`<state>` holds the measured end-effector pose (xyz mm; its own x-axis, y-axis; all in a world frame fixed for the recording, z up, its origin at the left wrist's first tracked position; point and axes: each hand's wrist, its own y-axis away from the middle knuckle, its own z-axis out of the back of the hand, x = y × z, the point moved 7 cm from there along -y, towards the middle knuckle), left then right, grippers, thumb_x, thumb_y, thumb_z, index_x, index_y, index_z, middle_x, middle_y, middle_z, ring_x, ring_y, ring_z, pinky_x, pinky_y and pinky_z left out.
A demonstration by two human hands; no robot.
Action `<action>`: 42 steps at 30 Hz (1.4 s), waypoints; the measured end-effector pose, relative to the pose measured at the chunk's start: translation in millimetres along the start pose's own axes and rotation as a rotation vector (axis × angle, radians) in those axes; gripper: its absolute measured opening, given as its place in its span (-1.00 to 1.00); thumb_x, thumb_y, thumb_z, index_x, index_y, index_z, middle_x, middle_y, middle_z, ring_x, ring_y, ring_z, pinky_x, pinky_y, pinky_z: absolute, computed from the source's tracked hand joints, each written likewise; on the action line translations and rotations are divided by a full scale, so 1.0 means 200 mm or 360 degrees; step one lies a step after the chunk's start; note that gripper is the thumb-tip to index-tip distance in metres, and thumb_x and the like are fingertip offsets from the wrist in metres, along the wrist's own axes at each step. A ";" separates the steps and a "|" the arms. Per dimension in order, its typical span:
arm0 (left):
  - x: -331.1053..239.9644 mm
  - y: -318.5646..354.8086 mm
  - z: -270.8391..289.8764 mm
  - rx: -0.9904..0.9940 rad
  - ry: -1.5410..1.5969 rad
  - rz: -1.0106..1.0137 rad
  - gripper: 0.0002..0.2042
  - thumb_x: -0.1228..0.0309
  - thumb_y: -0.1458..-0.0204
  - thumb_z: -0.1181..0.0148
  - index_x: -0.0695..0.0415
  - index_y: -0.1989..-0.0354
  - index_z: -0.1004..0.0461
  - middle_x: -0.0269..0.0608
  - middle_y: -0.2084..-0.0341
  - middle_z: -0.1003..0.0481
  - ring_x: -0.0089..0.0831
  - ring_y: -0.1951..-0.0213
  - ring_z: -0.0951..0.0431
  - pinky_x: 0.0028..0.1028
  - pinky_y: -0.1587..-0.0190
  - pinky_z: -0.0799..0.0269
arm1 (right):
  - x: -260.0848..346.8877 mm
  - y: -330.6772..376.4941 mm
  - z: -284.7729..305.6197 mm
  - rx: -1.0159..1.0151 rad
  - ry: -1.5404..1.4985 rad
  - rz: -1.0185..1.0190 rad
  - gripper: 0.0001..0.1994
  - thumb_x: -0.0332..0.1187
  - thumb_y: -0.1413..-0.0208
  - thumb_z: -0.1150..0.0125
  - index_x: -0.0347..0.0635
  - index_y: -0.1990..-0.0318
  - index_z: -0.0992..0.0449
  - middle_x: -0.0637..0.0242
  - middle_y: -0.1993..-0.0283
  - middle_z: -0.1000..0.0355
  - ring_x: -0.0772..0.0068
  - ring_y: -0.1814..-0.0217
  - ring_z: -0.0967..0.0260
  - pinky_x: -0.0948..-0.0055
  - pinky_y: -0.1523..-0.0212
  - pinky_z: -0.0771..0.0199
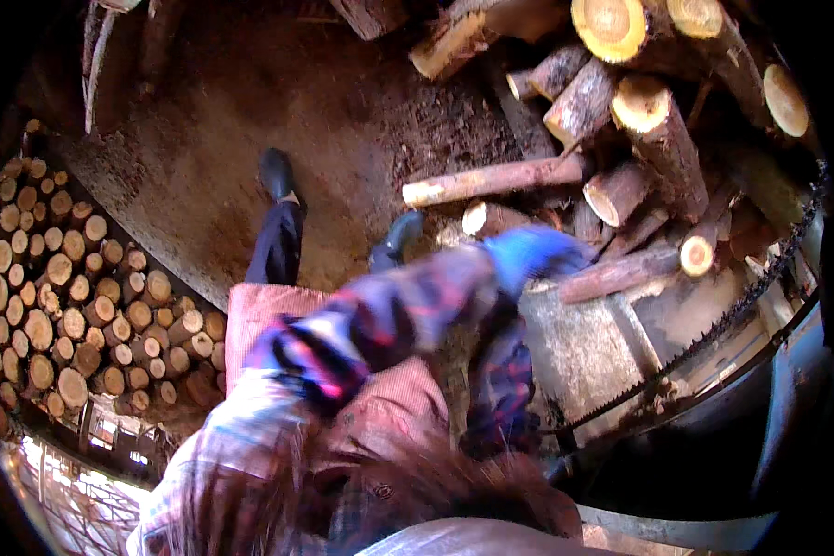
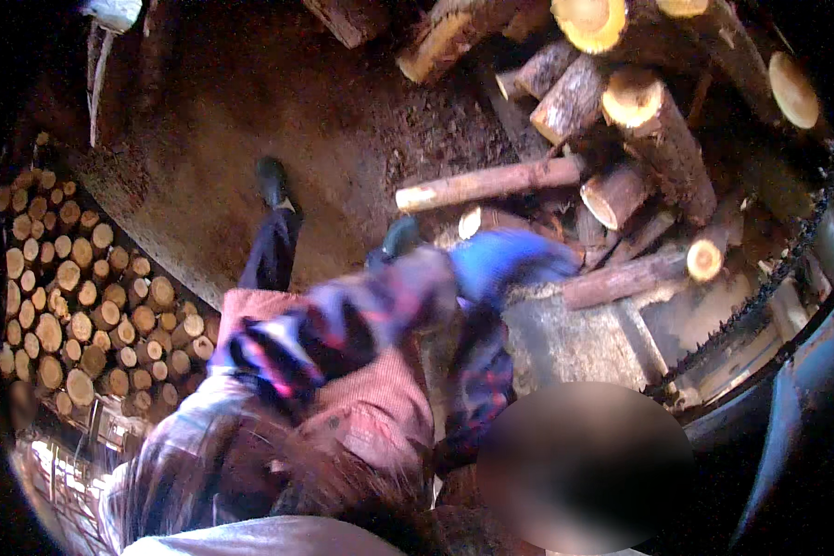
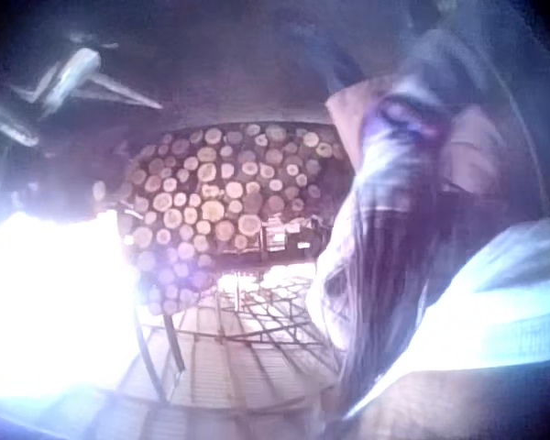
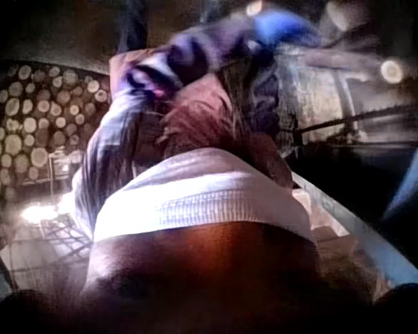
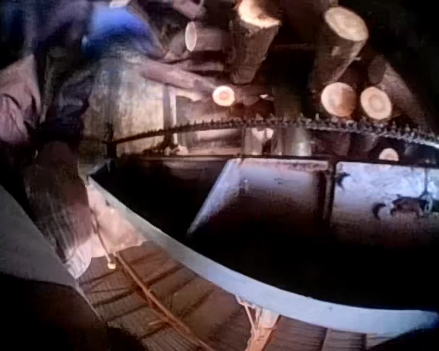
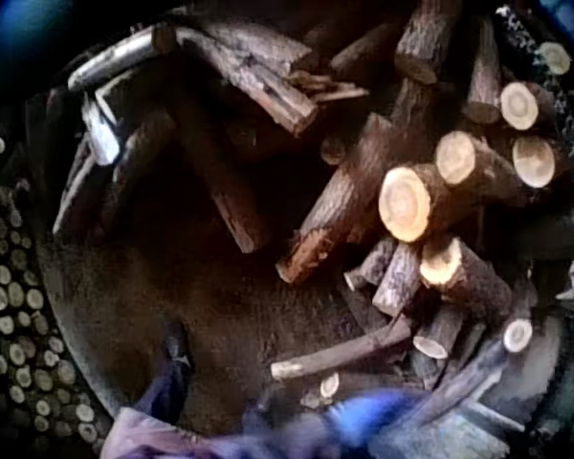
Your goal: The person repeatedly picks up logs from a pile and feeds them into a wood chipper machine. They handle the logs one at a time, positioning them into the machine's intake chute to be processed.
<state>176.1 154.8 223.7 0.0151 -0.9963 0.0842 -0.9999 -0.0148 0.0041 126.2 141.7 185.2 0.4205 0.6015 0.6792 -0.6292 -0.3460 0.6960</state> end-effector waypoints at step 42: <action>-0.55 1.61 -0.42 -0.1320 -0.0488 -0.0182 -0.20 0.09 0.07 -0.30 0.22 -0.27 -0.05 -0.14 -0.09 -0.31 -0.28 -0.11 -0.31 -0.29 -0.18 -0.22 | 0.05 0.56 -0.64 0.0795 -0.0703 -0.0786 -0.27 0.03 -0.02 -0.20 -0.28 -0.23 -0.19 0.09 -0.10 -0.33 0.23 -0.10 -0.30 0.23 -0.18 -0.28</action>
<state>-147.8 267.4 298.5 -0.0059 -0.9730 -0.2308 -0.6667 -0.1682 0.7261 -23.7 202.5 240.0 0.8558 0.4660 0.2248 0.0158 -0.4578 0.8889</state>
